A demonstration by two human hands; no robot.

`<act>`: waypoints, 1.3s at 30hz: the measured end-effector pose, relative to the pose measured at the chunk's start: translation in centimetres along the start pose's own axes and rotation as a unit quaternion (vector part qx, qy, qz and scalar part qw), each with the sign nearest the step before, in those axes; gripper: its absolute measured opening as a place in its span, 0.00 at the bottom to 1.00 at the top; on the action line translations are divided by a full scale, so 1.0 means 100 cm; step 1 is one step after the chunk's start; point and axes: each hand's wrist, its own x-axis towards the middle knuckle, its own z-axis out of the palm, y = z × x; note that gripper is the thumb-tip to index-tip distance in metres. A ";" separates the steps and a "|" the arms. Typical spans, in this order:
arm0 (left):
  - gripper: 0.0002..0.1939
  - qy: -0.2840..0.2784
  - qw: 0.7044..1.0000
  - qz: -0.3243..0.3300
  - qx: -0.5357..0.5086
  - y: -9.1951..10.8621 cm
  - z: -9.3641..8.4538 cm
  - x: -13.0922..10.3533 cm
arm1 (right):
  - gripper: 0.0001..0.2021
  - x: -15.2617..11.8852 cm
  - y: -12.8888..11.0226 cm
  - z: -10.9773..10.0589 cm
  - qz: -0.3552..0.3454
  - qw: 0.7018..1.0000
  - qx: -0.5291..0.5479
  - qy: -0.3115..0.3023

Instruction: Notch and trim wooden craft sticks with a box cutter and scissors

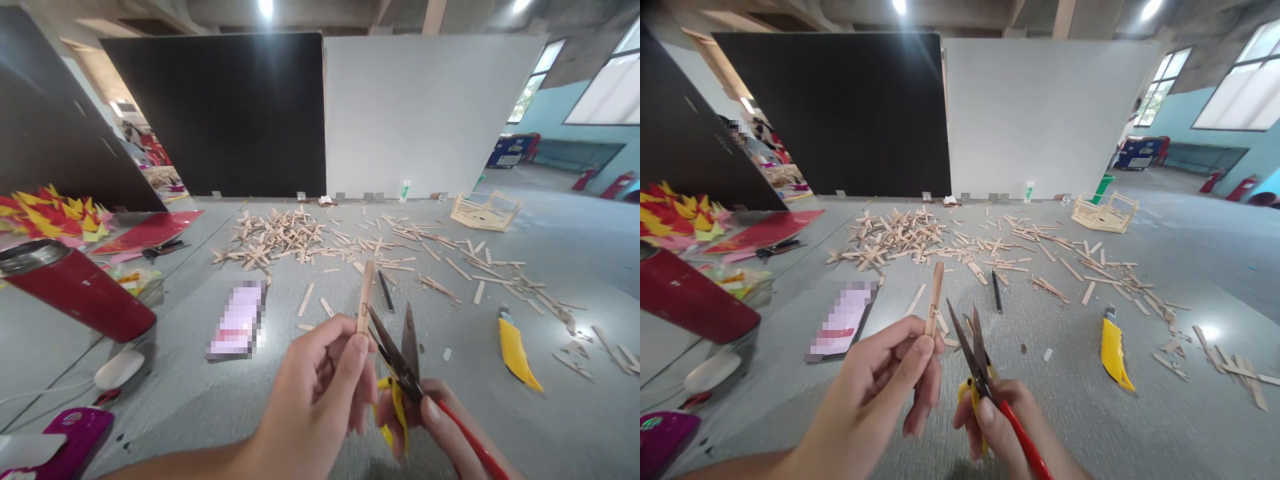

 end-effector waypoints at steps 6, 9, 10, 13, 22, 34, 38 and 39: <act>0.18 0.041 0.999 0.026 0.010 0.015 -0.005 0.005 | 0.26 0.026 0.011 -0.018 -0.028 0.926 -0.370 0.063; 0.18 0.046 0.999 0.026 0.005 0.018 -0.004 0.007 | 0.20 0.037 0.021 -0.022 -0.007 0.857 -0.509 0.084; 0.17 0.044 0.999 0.025 0.004 0.019 -0.005 0.008 | 0.17 0.040 0.025 -0.023 0.002 0.846 -0.526 0.086; 0.15 0.038 0.999 0.028 0.019 0.020 -0.008 0.010 | 0.09 0.044 0.036 -0.026 0.009 0.854 -0.517 0.053; 0.16 0.058 0.994 -0.002 0.092 0.020 -0.021 0.020 | 0.14 0.050 0.032 -0.052 -0.109 0.841 -0.530 0.014; 0.16 0.096 0.986 0.011 0.138 0.031 -0.033 0.025 | 0.15 0.078 0.029 -0.038 -0.188 0.789 -0.585 -0.019; 0.16 0.110 0.980 0.021 0.162 0.031 -0.036 0.027 | 0.14 0.050 0.046 -0.033 -0.152 0.787 -0.598 -0.015; 0.16 0.110 0.980 0.026 0.166 0.030 -0.036 0.026 | 0.16 0.045 0.053 -0.035 -0.145 0.782 -0.606 -0.016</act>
